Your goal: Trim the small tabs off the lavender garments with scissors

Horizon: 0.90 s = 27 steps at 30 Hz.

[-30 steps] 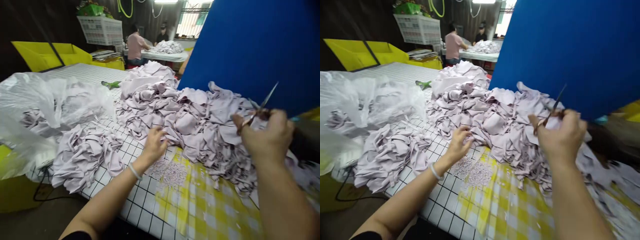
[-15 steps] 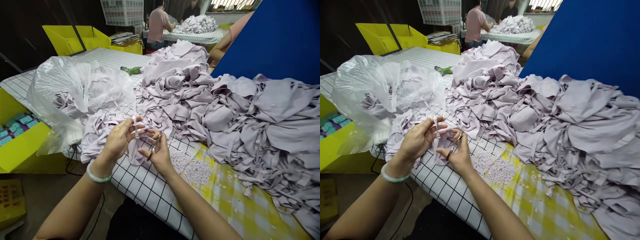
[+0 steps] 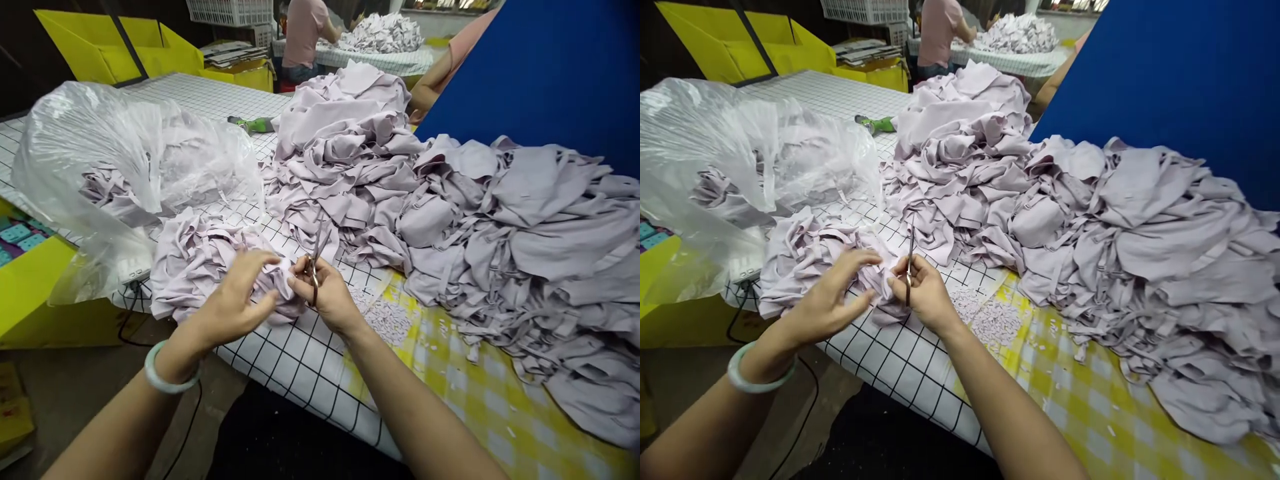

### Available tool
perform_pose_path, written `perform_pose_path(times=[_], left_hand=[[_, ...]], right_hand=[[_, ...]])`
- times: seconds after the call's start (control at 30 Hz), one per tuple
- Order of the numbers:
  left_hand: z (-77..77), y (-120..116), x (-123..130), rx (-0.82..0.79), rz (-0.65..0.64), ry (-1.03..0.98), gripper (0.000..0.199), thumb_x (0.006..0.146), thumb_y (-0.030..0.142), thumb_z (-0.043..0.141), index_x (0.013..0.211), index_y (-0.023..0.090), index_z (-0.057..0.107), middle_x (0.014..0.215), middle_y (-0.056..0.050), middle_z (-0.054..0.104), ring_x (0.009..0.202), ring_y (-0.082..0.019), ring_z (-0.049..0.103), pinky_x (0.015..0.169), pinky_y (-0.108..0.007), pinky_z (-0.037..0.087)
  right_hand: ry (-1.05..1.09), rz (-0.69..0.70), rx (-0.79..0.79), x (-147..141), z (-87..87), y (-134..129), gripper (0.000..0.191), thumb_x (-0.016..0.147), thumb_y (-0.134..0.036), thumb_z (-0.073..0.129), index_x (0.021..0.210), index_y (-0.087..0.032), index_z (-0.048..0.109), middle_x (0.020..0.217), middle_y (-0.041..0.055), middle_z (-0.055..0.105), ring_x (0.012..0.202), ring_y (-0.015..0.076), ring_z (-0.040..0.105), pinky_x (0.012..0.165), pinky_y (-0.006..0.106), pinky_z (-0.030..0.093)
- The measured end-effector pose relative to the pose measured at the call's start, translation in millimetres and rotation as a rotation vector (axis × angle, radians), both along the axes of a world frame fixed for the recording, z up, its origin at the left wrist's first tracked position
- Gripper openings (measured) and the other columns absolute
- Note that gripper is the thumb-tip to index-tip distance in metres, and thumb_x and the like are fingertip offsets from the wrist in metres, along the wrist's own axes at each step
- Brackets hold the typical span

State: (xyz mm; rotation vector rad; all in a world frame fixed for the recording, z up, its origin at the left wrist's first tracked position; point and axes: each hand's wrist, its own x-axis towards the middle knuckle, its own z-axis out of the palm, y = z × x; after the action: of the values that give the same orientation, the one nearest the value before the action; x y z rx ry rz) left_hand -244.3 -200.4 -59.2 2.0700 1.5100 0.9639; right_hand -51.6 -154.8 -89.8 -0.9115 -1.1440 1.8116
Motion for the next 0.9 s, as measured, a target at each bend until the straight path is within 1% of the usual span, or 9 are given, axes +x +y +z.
perform_pose_path(times=[0.07, 0.13, 0.2, 0.3, 0.5, 0.57, 0.7, 0.8, 0.9], left_hand=[[3.3, -1, 6, -0.213, -0.188, -0.001, 0.015, 0.09, 0.024, 0.057, 0.105, 0.02, 0.059, 0.096, -0.005, 0.062, 0.09, -0.021, 0.06, 0.085, -0.038, 0.051], [5.6, 0, 8, -0.282, -0.232, -0.007, 0.01, 0.095, 0.026, 0.051, 0.094, 0.019, 0.059, 0.085, -0.002, 0.058, 0.079, -0.018, 0.056, 0.074, -0.032, 0.048], [5.6, 1, 8, -0.238, -0.255, -0.031, 0.013, 0.097, 0.026, 0.05, 0.09, 0.019, 0.059, 0.092, -0.004, 0.057, 0.087, -0.018, 0.055, 0.081, -0.033, 0.048], [2.6, -3, 10, -0.235, -0.273, -0.209, 0.012, 0.095, 0.025, 0.054, 0.106, 0.02, 0.056, 0.105, -0.006, 0.057, 0.101, -0.02, 0.055, 0.092, -0.035, 0.047], [10.8, -15, 18, -0.602, -0.355, -0.409, 0.024, 0.099, 0.035, 0.052, 0.092, 0.014, 0.064, 0.082, -0.003, 0.055, 0.077, -0.015, 0.051, 0.071, -0.027, 0.045], [16.3, -20, 18, -0.667, -0.312, -0.499, 0.029, 0.099, 0.038, 0.053, 0.095, 0.014, 0.067, 0.074, 0.0, 0.049, 0.067, -0.012, 0.043, 0.059, -0.024, 0.039], [19.6, -28, 19, -0.778, -0.222, -0.778, 0.033, 0.098, 0.043, 0.054, 0.095, 0.014, 0.07, 0.065, 0.003, 0.04, 0.056, -0.009, 0.032, 0.05, -0.023, 0.026], [17.9, -29, 25, -0.714, -0.215, -0.769, 0.031, 0.097, 0.039, 0.055, 0.087, 0.015, 0.073, 0.069, -0.001, 0.046, 0.06, -0.011, 0.038, 0.053, -0.024, 0.033], [12.5, -28, 38, -0.47, -0.208, -0.667, 0.027, 0.095, 0.03, 0.058, 0.081, 0.016, 0.075, 0.097, -0.008, 0.058, 0.091, -0.018, 0.053, 0.078, -0.028, 0.045]], right_hand=[[0.019, 0.062, -0.019, 3, 7.8, 1, 0.046, 0.056, -0.032, 0.09, 0.085, -0.022, 0.056, 0.081, -0.004, 0.059, 0.062, 0.0089, 0.052, 0.056, 0.022, 0.044], [0.056, 0.117, -0.045, 6, 11.6, 1, 0.045, 0.057, -0.031, 0.09, 0.085, -0.021, 0.057, 0.077, -0.0046, 0.058, 0.06, 0.0087, 0.051, 0.054, 0.021, 0.042], [0.098, 0.153, -0.067, 9, 12.7, 0, 0.044, 0.057, -0.03, 0.091, 0.085, -0.02, 0.057, 0.074, -0.0051, 0.057, 0.058, 0.0083, 0.05, 0.053, 0.021, 0.041], [0.133, 0.166, -0.08, 12, 13.5, 0, 0.044, 0.057, -0.031, 0.091, 0.084, -0.019, 0.058, 0.073, -0.0045, 0.059, 0.059, 0.0086, 0.051, 0.053, 0.02, 0.04], [0.096, 0.192, -0.073, 15, 14.3, 4, 0.044, 0.062, -0.037, 0.089, 0.085, -0.021, 0.056, 0.076, -0.0032, 0.06, 0.058, 0.0096, 0.051, 0.052, 0.023, 0.039], [-0.01, 0.08, 0.051, 16, 9.4, -3, 0.04, 0.068, -0.039, 0.086, 0.089, -0.022, 0.057, 0.086, -0.0008, 0.063, 0.066, 0.0122, 0.054, 0.059, 0.025, 0.044], [-0.129, -0.215, 0.38, 15, -8.5, -38, 0.039, 0.075, -0.037, 0.082, 0.101, -0.026, 0.055, 0.11, 0.004, 0.063, 0.104, 0.0213, 0.059, 0.089, 0.035, 0.049], [-0.046, -0.18, 0.296, 8, -20.4, -62, 0.034, 0.078, -0.038, 0.081, 0.094, -0.025, 0.053, 0.095, 0.0014, 0.061, 0.088, 0.018, 0.061, 0.08, 0.032, 0.049], [0.022, -0.092, 0.075, -5, -27.2, -73, 0.037, 0.078, -0.043, 0.08, 0.083, -0.023, 0.049, 0.073, -0.0041, 0.052, 0.062, 0.0118, 0.049, 0.06, 0.026, 0.043]])
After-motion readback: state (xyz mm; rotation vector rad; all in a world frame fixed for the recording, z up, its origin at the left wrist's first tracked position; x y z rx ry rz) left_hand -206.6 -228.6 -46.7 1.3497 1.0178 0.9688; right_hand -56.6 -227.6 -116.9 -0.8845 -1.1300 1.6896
